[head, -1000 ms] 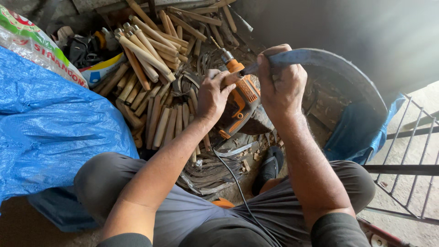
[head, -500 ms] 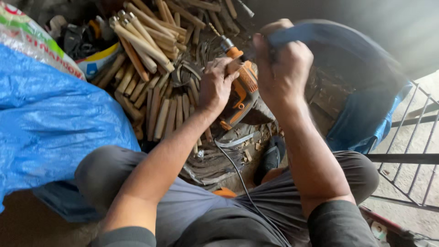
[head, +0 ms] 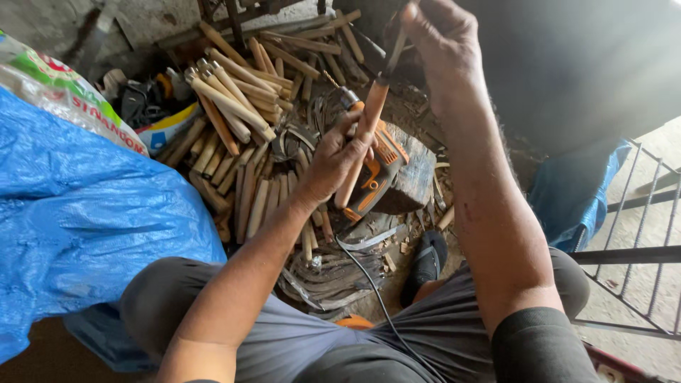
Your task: The person drills holes into cylindrical wooden pieces using a corded drill and then smooths the drilled ends with a curved metal tool. The person handles multiple wooden pieces one at a time, drilling and smoothing each before setting it aside.
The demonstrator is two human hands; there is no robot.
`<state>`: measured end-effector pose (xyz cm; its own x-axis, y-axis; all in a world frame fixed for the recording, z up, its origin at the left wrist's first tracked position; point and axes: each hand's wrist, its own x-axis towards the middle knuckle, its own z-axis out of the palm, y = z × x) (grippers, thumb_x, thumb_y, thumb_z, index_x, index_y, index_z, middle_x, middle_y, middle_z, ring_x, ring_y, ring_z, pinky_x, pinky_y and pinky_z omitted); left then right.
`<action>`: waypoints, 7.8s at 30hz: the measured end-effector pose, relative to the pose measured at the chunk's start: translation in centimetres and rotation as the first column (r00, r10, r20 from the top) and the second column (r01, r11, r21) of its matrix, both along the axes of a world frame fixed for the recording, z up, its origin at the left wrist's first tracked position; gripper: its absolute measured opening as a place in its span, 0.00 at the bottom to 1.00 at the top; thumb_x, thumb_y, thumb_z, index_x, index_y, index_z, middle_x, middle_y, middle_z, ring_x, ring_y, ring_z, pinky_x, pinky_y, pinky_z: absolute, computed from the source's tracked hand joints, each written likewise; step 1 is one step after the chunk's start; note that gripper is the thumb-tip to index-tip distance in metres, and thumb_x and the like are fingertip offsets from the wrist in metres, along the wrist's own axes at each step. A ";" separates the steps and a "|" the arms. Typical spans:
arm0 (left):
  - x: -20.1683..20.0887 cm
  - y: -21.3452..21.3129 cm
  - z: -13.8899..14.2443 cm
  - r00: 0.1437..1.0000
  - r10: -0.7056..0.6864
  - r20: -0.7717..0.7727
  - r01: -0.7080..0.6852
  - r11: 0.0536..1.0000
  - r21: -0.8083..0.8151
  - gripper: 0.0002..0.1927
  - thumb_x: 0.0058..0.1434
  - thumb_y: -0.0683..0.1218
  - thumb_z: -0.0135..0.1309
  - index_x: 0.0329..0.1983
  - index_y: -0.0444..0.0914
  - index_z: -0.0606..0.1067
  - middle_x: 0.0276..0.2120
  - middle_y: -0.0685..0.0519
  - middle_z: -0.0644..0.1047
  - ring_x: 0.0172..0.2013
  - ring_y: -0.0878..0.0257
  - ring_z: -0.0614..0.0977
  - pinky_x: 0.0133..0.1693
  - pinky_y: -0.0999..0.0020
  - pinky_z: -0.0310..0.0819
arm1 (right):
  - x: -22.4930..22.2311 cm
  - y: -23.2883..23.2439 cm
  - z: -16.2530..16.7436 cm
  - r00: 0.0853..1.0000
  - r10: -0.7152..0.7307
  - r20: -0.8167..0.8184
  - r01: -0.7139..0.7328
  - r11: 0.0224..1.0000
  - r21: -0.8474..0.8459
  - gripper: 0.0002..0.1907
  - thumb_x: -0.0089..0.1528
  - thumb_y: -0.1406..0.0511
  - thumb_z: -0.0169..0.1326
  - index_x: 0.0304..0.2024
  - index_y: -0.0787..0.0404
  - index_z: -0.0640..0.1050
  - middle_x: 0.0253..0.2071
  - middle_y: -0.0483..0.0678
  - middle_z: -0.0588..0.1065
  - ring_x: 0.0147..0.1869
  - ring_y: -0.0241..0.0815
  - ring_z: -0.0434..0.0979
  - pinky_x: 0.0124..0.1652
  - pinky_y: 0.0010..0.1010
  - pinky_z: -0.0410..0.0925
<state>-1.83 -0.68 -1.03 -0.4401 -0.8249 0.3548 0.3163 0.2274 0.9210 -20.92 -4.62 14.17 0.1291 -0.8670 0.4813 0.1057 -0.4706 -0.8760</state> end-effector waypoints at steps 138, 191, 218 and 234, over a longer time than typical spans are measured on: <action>-0.3 0.5 3.4 0.971 0.143 0.190 -0.159 0.985 0.072 0.15 0.70 0.50 0.52 0.56 0.39 0.72 0.29 0.55 0.74 0.27 0.66 0.73 0.29 0.68 0.69 | 3.5 0.1 -0.2 0.851 0.192 0.489 -0.311 0.934 0.175 0.22 0.76 0.48 0.45 0.46 0.61 0.69 0.38 0.49 0.70 0.43 0.48 0.74 0.48 0.45 0.69; -0.1 -3.2 -0.4 0.922 0.367 -0.123 -0.350 0.926 0.138 0.20 0.58 0.37 0.66 0.53 0.42 0.79 0.39 0.58 0.78 0.37 0.69 0.77 0.38 0.74 0.79 | 4.6 6.6 -14.5 0.984 -0.169 -0.059 0.176 0.859 0.481 0.31 0.64 0.52 0.55 0.64 0.62 0.70 0.54 0.51 0.76 0.57 0.45 0.76 0.55 0.39 0.73; -1.1 -2.7 1.6 0.611 0.751 0.250 -0.580 0.639 -0.504 0.13 0.66 0.44 0.54 0.25 0.36 0.72 0.20 0.45 0.75 0.24 0.49 0.81 0.25 0.57 0.70 | 10.0 4.9 -1.2 0.901 0.001 0.434 0.020 0.999 -0.043 0.27 0.71 0.41 0.44 0.33 0.55 0.65 0.26 0.41 0.60 0.26 0.34 0.55 0.25 0.30 0.57; -2.1 1.6 7.2 0.853 0.500 0.149 -0.380 0.792 -0.478 0.11 0.65 0.43 0.60 0.37 0.36 0.69 0.22 0.50 0.76 0.23 0.63 0.81 0.27 0.66 0.75 | 3.5 6.5 2.7 0.867 -0.011 0.499 0.036 0.999 -0.041 0.30 0.75 0.41 0.41 0.36 0.60 0.66 0.21 0.43 0.56 0.20 0.34 0.51 0.22 0.29 0.51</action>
<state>-3.94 0.94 6.19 -0.1885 -0.7485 0.6357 -0.1460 0.6615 0.7356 -17.46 1.91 16.89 -0.1585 -0.8415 0.5164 0.5108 -0.5175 -0.6865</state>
